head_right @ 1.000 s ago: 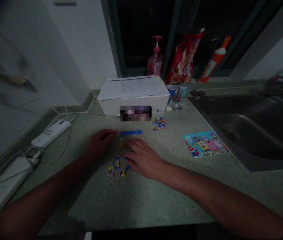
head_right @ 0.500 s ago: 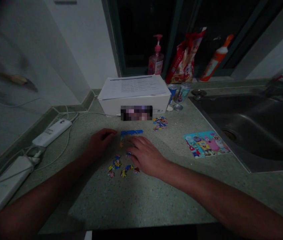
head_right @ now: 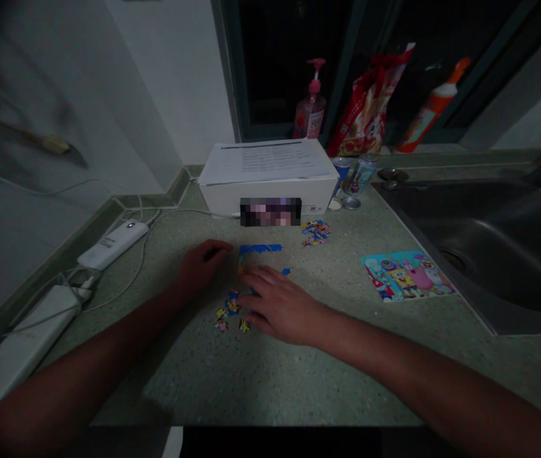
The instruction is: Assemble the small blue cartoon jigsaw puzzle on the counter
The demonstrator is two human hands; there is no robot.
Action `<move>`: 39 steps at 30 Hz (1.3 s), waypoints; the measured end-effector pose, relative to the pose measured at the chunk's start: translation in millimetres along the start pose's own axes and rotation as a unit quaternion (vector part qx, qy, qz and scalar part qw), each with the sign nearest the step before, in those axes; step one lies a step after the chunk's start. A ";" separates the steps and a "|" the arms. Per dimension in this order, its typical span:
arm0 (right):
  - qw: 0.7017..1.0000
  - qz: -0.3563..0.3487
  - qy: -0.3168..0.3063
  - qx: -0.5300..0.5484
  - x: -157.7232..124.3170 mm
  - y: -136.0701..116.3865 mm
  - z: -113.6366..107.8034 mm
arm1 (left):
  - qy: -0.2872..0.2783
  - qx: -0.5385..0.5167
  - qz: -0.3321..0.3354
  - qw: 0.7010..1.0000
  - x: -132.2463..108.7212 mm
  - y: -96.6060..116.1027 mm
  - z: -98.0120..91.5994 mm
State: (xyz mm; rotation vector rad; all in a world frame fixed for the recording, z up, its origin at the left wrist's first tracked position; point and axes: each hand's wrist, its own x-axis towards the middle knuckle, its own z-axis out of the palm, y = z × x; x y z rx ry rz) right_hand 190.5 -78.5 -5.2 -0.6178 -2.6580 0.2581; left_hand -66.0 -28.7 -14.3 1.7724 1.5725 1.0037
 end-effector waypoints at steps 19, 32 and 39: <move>1.000 -0.011 -0.005 0.009 1.7 1.0 -2.1 | 0.003 0.004 0.010 1.000 0.6 -3.0 2.6; 1.000 0.009 0.013 0.010 8.3 -13.8 5.0 | -0.002 -0.003 0.002 1.000 0.2 2.5 2.0; 0.999 0.024 0.020 0.008 9.4 -21.0 2.7 | 0.008 -0.005 0.011 1.000 0.3 1.1 3.6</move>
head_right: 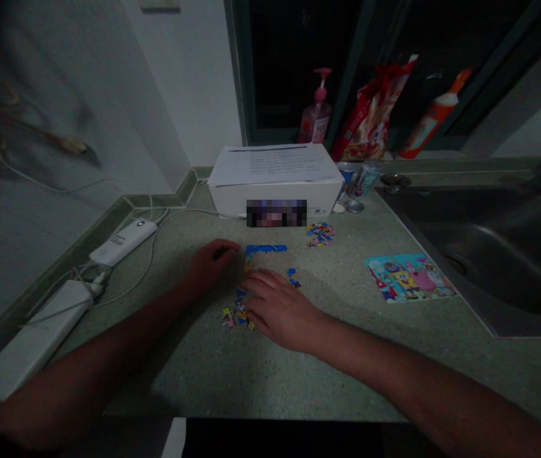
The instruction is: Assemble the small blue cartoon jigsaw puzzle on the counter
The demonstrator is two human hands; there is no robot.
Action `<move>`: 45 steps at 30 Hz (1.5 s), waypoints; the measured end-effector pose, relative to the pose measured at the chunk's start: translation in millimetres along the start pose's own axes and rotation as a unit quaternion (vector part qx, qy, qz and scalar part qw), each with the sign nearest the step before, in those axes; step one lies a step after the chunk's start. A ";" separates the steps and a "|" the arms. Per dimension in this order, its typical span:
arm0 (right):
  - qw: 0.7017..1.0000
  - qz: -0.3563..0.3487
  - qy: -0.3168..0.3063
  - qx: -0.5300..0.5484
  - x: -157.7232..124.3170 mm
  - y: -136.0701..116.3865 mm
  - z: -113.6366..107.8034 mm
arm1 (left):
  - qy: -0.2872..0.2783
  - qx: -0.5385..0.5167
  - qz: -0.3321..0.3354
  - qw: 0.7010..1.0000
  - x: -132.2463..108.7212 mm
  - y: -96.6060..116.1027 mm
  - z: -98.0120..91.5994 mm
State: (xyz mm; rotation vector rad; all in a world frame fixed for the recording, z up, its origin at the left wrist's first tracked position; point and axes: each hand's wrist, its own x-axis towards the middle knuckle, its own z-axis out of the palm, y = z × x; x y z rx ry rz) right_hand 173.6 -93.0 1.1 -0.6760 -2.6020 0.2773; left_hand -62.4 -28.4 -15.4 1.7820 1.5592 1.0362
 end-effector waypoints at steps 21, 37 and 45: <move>0.999 0.020 -0.028 0.032 10.7 13.7 10.7 | -0.012 0.001 0.007 1.000 0.7 -3.4 -2.4; 0.996 0.051 -0.048 0.062 10.8 7.6 8.8 | -0.008 -0.006 0.004 1.000 0.6 -4.6 -1.2; 0.990 0.055 -0.022 0.129 11.5 3.6 4.3 | -0.006 -0.006 0.021 1.000 -2.3 0.1 -3.4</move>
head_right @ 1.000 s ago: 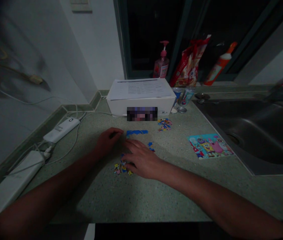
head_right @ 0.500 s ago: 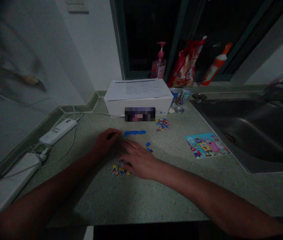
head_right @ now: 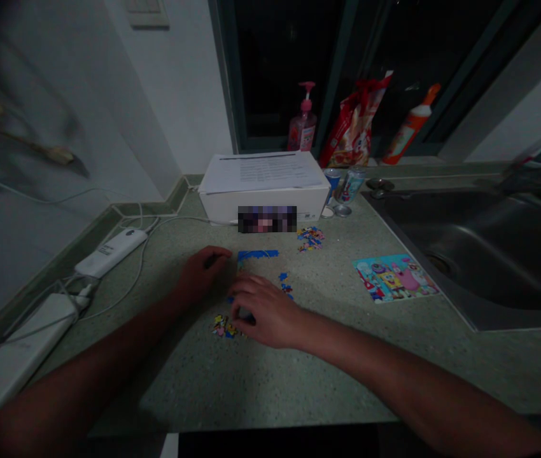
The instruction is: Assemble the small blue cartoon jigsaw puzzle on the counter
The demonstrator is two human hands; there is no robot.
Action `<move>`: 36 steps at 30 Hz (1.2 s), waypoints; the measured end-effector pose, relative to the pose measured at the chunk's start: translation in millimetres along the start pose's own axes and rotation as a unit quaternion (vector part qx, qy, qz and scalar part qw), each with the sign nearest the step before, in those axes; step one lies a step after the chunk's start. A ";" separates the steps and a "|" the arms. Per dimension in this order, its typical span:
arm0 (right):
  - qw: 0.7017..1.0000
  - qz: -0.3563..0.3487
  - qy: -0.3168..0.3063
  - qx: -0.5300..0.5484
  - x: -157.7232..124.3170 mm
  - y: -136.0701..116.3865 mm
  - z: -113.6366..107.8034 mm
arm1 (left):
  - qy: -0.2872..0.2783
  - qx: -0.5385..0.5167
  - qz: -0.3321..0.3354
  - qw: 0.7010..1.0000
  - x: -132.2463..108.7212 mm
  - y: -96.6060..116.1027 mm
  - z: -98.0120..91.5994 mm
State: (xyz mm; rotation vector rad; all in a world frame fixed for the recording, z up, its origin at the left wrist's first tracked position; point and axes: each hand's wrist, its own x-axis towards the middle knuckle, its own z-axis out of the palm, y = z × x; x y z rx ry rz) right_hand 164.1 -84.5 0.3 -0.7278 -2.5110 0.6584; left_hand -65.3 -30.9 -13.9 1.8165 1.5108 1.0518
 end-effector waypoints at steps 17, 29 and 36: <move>0.964 0.138 0.197 0.113 -11.3 21.5 -12.6 | -0.131 -0.104 0.016 0.986 -35.2 35.4 14.6; 0.966 0.135 0.197 0.096 -11.0 18.7 -13.7 | -0.149 -0.152 -0.009 0.977 -36.4 29.7 18.9; 0.976 0.083 0.198 0.034 -12.5 20.9 -12.1 | -0.150 -0.145 -0.017 0.978 -34.8 27.5 19.4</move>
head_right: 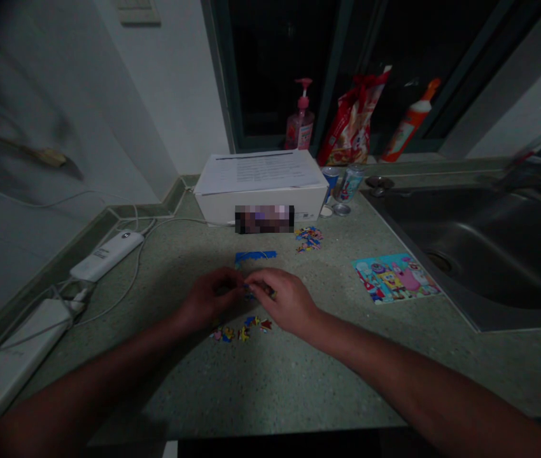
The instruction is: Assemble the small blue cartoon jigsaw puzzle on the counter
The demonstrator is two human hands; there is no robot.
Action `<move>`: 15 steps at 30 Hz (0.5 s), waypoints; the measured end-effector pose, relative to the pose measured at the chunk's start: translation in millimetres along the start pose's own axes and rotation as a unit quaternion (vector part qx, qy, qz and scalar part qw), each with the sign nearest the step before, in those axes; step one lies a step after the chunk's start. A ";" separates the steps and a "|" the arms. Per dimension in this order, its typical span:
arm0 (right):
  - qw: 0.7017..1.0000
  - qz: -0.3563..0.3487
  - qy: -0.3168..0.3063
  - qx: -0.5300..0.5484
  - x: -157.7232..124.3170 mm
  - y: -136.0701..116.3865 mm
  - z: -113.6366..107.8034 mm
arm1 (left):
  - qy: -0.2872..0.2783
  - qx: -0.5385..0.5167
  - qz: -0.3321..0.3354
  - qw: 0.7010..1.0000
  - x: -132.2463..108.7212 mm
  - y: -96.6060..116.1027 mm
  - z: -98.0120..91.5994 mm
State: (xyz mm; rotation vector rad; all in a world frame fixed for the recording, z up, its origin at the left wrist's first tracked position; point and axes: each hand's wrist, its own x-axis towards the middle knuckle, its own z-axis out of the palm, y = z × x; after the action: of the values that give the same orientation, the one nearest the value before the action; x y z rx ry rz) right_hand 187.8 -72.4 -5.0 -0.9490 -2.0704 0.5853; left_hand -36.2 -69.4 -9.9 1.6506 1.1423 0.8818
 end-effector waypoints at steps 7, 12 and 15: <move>0.994 -0.064 -0.014 -0.086 1.0 -4.7 -3.1 | 0.016 -0.022 -0.031 0.999 1.8 -1.5 -0.9; 0.990 -0.075 -0.009 -0.120 0.8 -4.2 -2.4 | 0.016 -0.040 -0.045 0.998 1.7 2.8 -1.4; 0.988 -0.089 -0.010 -0.130 0.8 -3.3 -2.7 | 0.016 -0.043 -0.046 0.998 1.4 4.8 -1.8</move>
State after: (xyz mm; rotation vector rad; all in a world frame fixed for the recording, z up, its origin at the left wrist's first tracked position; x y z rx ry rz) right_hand 188.2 -73.6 -0.9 -0.8917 -2.2582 0.2368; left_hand -36.0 -68.3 -4.7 1.5070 1.1753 0.8893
